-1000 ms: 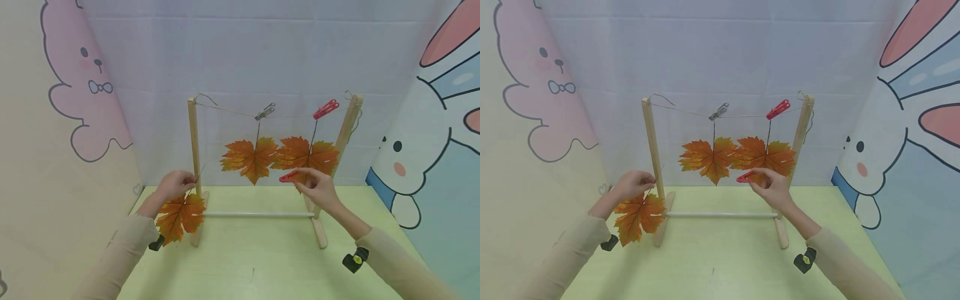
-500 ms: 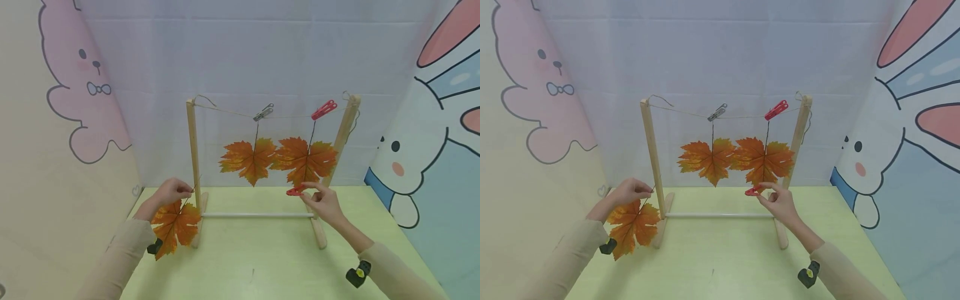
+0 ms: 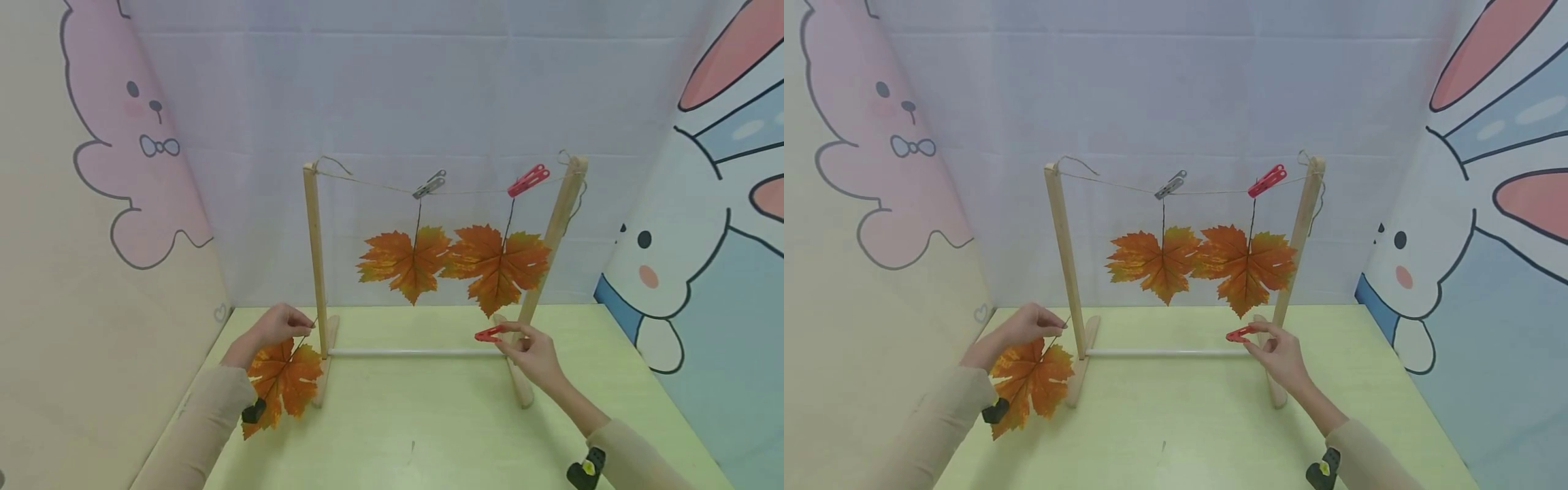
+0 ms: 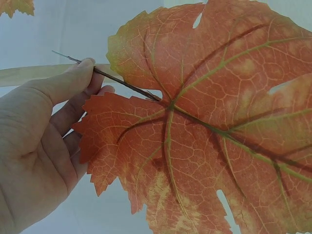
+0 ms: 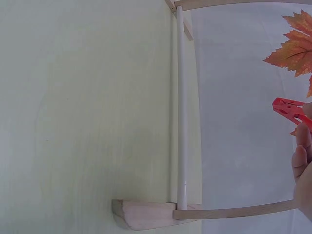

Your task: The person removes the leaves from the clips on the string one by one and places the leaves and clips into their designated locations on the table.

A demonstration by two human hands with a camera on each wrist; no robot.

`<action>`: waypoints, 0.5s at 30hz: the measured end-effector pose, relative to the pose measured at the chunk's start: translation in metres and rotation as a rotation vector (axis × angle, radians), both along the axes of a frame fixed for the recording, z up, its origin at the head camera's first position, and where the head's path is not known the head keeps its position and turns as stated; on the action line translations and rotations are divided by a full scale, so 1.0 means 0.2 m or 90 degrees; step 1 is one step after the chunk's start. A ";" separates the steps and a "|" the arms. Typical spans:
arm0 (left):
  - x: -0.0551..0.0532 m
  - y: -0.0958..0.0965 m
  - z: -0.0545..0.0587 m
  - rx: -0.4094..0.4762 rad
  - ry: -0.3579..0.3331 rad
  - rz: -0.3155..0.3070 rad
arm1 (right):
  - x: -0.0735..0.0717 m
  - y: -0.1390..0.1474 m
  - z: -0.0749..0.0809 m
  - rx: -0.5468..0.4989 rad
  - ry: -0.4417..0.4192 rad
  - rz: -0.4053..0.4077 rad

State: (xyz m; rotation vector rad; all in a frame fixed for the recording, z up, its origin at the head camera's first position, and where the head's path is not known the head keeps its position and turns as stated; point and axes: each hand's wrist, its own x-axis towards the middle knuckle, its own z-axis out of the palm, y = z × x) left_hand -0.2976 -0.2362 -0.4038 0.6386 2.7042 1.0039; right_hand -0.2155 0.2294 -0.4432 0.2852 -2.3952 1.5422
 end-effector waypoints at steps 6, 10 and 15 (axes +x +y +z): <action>0.00 0.00 -0.07 0.005 -0.023 -0.003 | 0.03 0.00 -0.07 -0.034 -0.042 -0.011; 0.00 0.00 -0.11 0.006 -0.034 -0.009 | 0.06 -0.01 -0.10 -0.038 -0.051 -0.016; 0.01 0.00 -0.16 0.004 -0.042 -0.003 | 0.05 0.02 -0.23 -0.038 -0.067 -0.029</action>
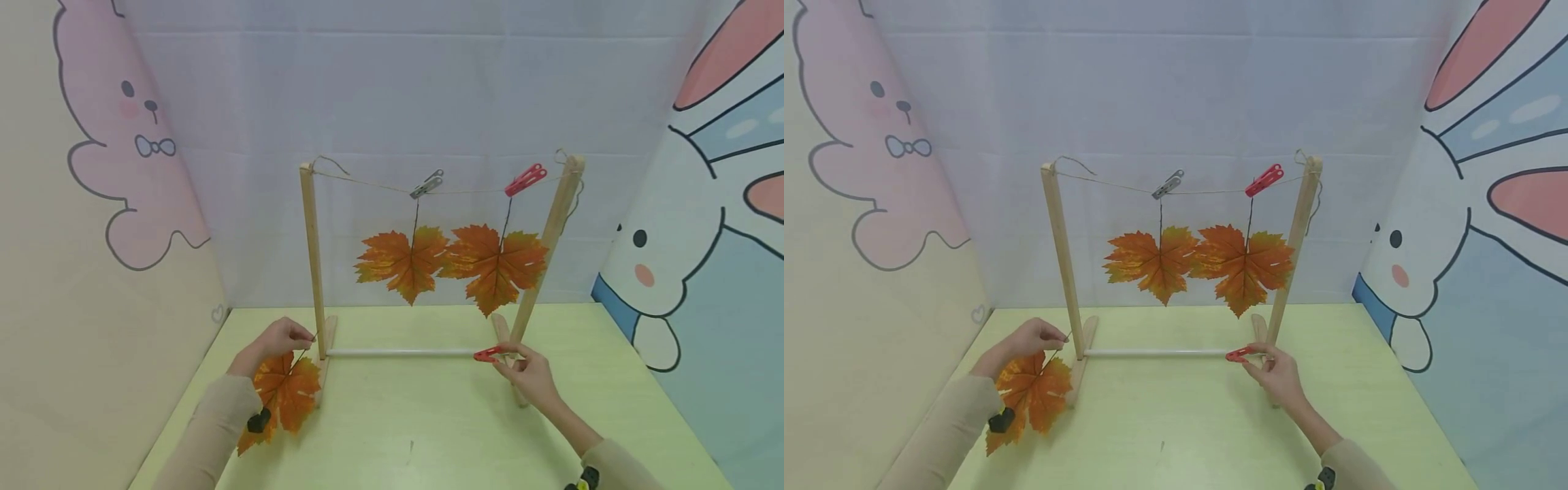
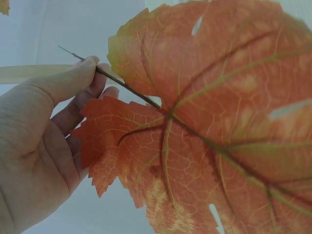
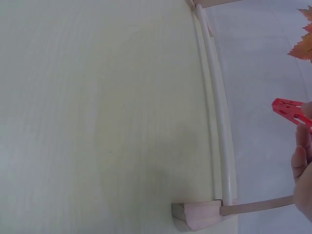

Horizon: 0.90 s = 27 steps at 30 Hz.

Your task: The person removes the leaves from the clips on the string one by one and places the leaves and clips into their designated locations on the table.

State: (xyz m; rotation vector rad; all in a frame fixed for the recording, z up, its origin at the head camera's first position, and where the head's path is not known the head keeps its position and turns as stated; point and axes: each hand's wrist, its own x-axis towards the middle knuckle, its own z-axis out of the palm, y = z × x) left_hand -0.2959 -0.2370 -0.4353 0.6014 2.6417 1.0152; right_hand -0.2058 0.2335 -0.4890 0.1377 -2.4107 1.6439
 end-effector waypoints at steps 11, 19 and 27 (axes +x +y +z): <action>0.03 0.01 -0.13 -0.030 0.042 0.002 | 0.01 -0.01 -0.17 -0.024 0.002 -0.019; 0.05 0.04 -0.20 -0.007 0.048 -0.010 | 0.05 -0.02 -0.15 -0.036 -0.017 -0.035; 0.04 0.07 -0.30 0.021 0.043 -0.014 | 0.03 0.02 -0.31 -0.048 -0.046 -0.052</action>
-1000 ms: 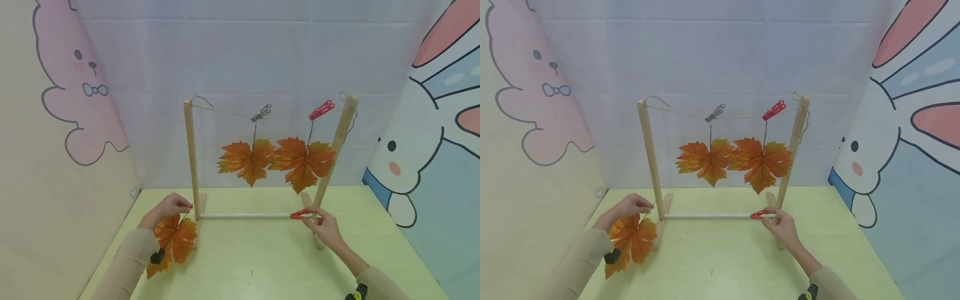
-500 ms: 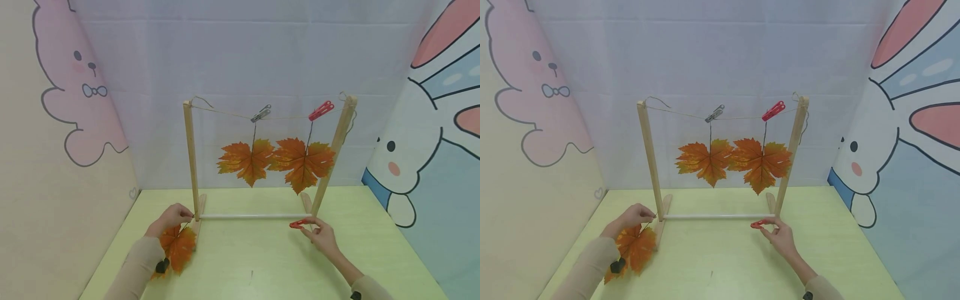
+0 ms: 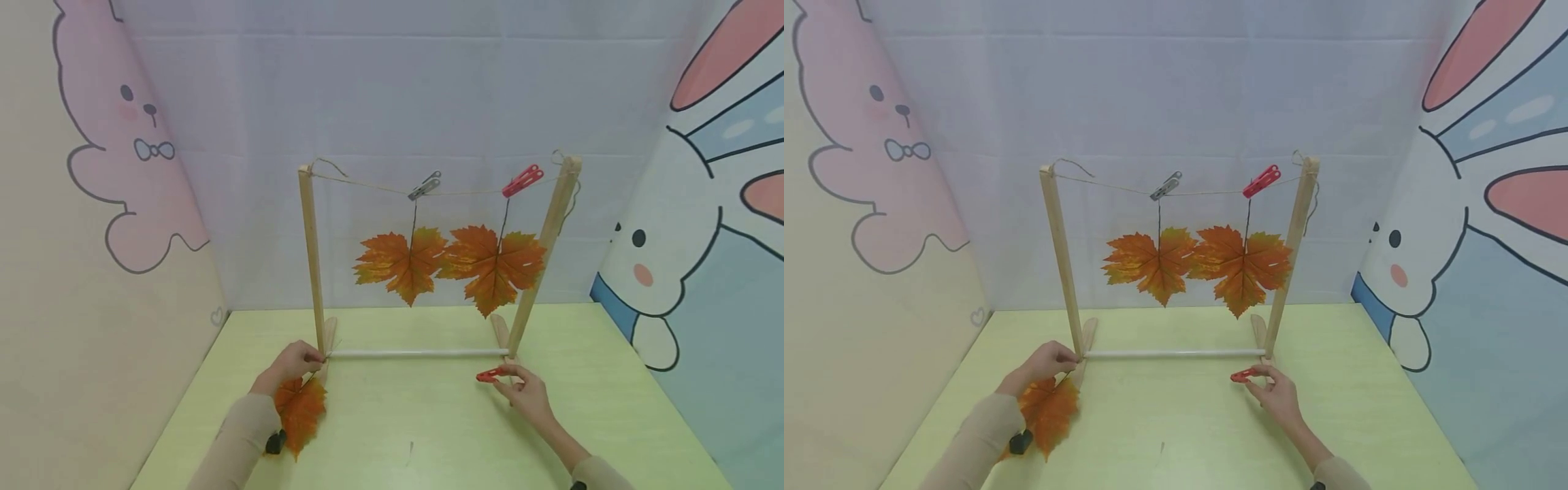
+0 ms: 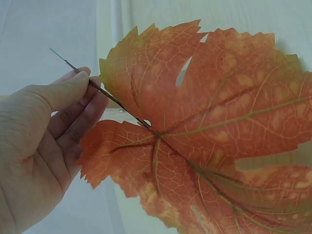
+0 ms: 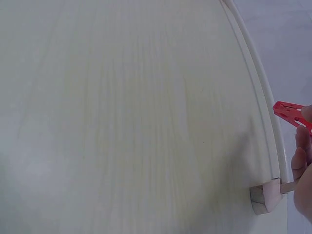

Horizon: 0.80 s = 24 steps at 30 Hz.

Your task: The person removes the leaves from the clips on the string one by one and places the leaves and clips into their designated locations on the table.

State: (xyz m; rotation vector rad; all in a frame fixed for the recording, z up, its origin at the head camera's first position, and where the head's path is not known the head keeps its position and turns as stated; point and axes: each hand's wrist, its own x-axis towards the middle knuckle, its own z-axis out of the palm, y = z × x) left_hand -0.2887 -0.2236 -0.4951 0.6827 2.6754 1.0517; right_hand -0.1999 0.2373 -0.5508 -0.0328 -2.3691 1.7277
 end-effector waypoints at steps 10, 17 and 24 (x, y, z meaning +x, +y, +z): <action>0.00 0.03 -0.05 -0.041 0.032 0.017 | 0.02 -0.02 -0.02 -0.027 0.010 0.002; 0.01 0.03 -0.09 -0.047 0.030 0.015 | 0.02 -0.01 -0.05 -0.020 0.021 -0.008; 0.02 0.00 -0.13 -0.024 0.045 0.000 | 0.03 -0.03 -0.06 -0.015 0.007 0.000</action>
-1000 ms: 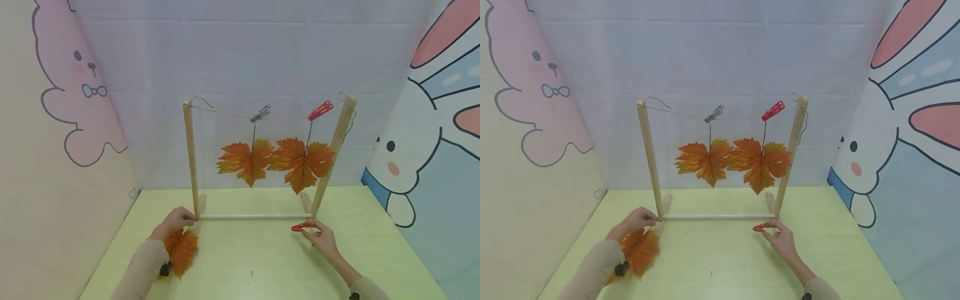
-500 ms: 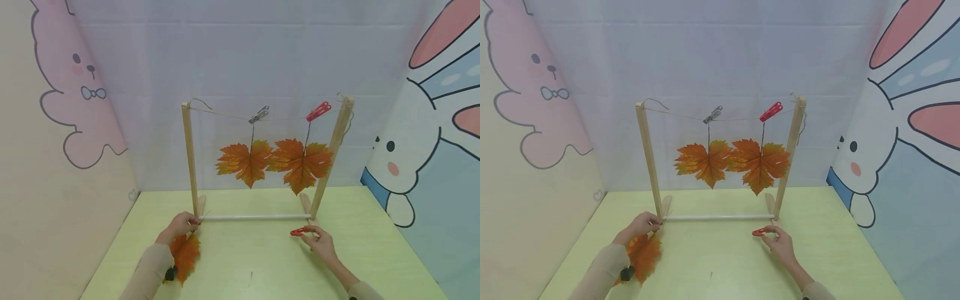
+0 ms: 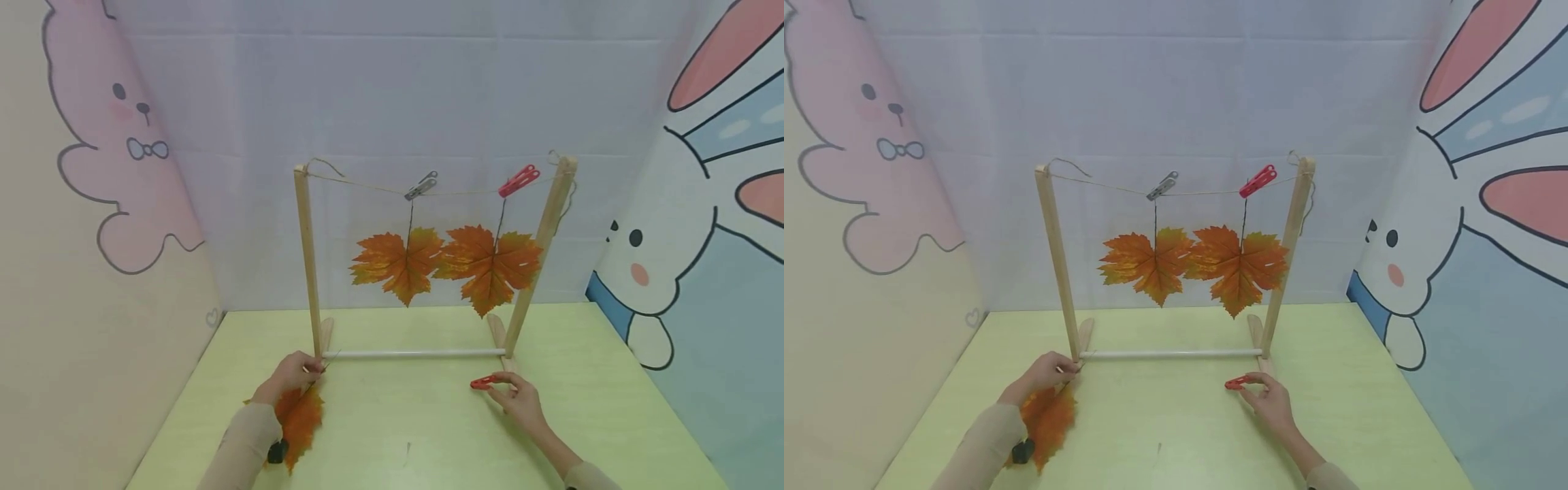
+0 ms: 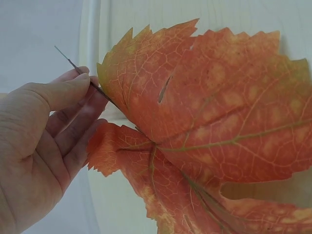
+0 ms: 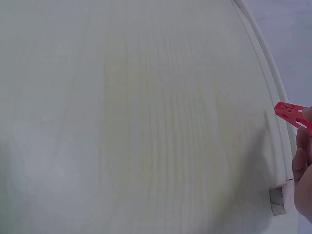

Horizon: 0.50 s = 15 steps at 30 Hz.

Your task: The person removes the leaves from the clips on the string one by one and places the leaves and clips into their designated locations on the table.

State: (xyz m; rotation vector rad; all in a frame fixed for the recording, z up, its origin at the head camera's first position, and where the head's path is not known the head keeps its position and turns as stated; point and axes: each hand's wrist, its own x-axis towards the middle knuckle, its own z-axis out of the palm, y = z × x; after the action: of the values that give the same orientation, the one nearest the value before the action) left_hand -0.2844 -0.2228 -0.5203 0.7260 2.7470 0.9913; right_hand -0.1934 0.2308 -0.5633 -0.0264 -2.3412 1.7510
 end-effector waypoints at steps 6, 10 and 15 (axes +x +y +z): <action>0.01 -0.01 -0.02 -0.007 -0.023 0.035 | -0.01 -0.01 0.00 0.008 -0.017 0.001; 0.02 0.00 -0.02 -0.024 -0.051 0.091 | -0.01 -0.01 -0.02 0.048 -0.024 -0.011; 0.04 0.01 -0.01 -0.053 -0.055 0.125 | -0.02 -0.01 -0.03 0.140 -0.018 -0.032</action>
State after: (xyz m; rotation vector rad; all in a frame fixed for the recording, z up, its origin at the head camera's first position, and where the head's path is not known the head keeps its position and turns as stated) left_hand -0.2756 -0.2201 -0.5214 0.3977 2.8045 0.9130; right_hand -0.1979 0.2290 -0.5699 -0.0751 -2.5162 1.4708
